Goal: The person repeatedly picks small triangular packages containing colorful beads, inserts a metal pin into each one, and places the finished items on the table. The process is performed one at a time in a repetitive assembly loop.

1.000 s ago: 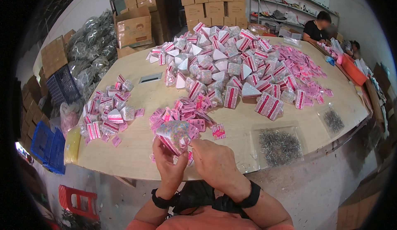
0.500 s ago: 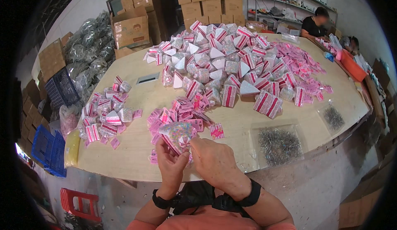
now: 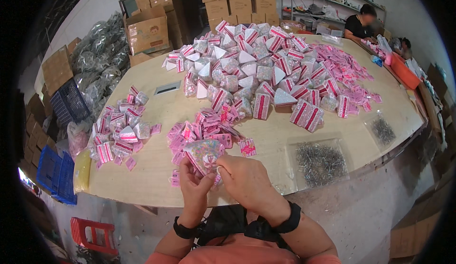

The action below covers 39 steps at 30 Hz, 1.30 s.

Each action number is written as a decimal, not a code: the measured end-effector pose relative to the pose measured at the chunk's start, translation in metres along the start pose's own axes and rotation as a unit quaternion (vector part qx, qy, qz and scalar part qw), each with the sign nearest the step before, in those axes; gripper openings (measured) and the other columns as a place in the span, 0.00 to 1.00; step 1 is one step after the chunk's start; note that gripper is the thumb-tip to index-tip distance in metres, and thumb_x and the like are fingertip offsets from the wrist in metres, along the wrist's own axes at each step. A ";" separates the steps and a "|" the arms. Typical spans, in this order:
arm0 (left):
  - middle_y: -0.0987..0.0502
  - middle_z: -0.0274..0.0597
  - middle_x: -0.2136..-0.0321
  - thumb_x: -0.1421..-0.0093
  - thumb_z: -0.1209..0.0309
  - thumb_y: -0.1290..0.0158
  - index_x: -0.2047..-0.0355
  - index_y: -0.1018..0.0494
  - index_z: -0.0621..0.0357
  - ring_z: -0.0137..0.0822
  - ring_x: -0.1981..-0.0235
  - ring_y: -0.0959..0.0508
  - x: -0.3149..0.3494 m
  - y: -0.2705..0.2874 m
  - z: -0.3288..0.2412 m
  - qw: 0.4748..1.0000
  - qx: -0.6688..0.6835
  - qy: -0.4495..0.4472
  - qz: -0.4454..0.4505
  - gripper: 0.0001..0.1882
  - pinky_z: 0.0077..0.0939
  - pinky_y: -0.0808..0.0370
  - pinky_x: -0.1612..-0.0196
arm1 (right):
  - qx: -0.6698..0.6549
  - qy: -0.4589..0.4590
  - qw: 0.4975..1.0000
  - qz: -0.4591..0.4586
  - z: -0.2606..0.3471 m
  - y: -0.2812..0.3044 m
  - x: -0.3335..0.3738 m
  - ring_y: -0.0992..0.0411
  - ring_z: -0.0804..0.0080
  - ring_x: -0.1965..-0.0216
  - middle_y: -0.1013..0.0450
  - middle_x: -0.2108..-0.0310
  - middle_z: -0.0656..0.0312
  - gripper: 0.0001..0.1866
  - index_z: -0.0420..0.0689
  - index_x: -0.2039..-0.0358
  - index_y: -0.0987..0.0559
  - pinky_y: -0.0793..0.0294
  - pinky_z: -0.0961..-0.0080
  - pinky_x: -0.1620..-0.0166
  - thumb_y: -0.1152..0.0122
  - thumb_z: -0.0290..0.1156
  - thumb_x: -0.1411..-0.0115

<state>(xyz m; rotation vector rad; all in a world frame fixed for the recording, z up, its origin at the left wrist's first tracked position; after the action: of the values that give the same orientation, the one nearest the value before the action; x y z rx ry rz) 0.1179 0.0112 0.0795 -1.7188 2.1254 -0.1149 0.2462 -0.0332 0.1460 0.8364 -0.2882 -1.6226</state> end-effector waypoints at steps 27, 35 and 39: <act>0.39 0.47 0.57 0.56 0.81 0.45 0.46 0.52 0.69 0.33 0.57 0.32 0.007 0.006 0.000 0.978 -0.169 -0.120 -0.024 0.39 0.26 0.33 0.54 | 0.029 -0.005 1.000 -0.005 0.009 0.003 0.005 0.30 0.50 0.71 0.30 0.74 0.48 0.07 0.38 0.67 0.27 0.31 0.66 0.68 0.50 0.25 0.47; 0.38 0.44 0.57 0.53 0.74 0.42 0.48 0.49 0.66 0.33 0.57 0.33 0.005 0.000 0.001 0.998 0.017 -0.050 -0.018 0.35 0.27 0.33 0.53 | 0.047 0.019 0.998 -0.035 0.010 0.000 0.006 0.30 0.51 0.71 0.30 0.74 0.49 0.08 0.39 0.67 0.27 0.31 0.65 0.69 0.49 0.27 0.47; 0.35 0.43 0.59 0.50 0.67 0.43 0.52 0.45 0.64 0.31 0.58 0.33 0.000 0.014 0.011 0.995 0.099 -0.033 -0.005 0.30 0.26 0.33 0.55 | 0.078 0.008 0.997 0.005 0.013 -0.004 0.007 0.29 0.52 0.70 0.28 0.72 0.50 0.08 0.39 0.66 0.26 0.30 0.64 0.68 0.48 0.27 0.47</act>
<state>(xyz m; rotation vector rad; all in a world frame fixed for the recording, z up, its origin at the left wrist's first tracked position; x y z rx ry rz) 0.1093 0.0165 0.0652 -1.5965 1.9874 -0.2590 0.2342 -0.0421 0.1502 0.9644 -0.4114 -1.5974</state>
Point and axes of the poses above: each hand's wrist, its own x-axis away from the middle knuckle, its own y-axis out of the back of the hand, z = x × y, the point moved 5 cm from there along -x, towards the middle knuckle
